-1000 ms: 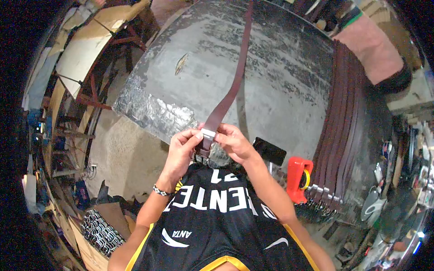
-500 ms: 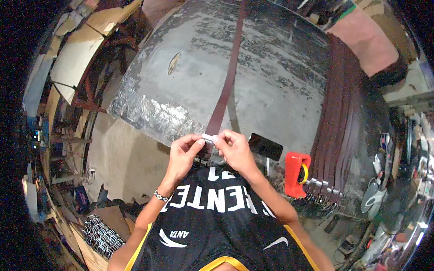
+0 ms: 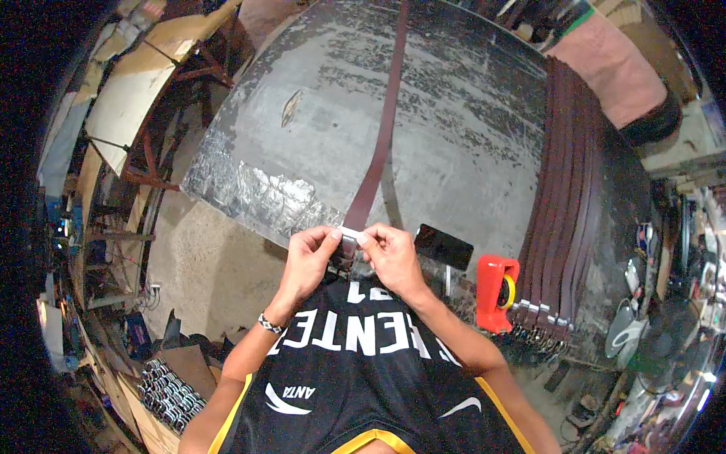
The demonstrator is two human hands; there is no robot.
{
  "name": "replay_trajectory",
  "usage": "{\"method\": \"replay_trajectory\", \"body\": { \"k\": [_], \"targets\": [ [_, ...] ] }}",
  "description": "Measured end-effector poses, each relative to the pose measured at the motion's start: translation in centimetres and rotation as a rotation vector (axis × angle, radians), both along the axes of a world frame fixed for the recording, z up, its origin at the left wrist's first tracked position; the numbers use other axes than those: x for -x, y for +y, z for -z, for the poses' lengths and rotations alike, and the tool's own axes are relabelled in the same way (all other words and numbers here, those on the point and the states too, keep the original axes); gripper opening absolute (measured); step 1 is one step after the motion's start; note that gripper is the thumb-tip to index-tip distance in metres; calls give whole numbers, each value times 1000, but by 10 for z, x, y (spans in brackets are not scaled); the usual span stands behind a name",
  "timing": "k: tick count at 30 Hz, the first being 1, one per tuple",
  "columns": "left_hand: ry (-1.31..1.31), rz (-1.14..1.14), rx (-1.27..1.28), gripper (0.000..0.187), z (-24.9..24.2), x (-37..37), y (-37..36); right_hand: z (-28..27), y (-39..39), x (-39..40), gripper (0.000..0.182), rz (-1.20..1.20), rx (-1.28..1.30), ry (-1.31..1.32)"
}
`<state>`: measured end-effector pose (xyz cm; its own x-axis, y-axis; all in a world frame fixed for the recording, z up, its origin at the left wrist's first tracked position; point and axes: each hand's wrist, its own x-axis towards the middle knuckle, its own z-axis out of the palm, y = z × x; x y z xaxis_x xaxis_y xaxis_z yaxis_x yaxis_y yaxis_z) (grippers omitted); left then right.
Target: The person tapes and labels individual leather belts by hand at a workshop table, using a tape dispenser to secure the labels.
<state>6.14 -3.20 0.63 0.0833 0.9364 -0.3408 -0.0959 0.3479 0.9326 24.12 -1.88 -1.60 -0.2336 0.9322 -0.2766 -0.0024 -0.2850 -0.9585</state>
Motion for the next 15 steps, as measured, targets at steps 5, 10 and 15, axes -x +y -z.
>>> {"method": "replay_trajectory", "body": {
  "k": [5, 10, 15],
  "targets": [
    [57, 49, -26, 26, 1, 2, 1, 3, -1, -2, 19, 18, 92, 172],
    [71, 27, -73, 26, -4, 0, 0, 1, 5, -2, 18, -16, 22, 139],
    [-247, 22, 91, 20, -6, 12, 12, -3, 13, 0, 22, -37, 80, 350]
  ]
}}
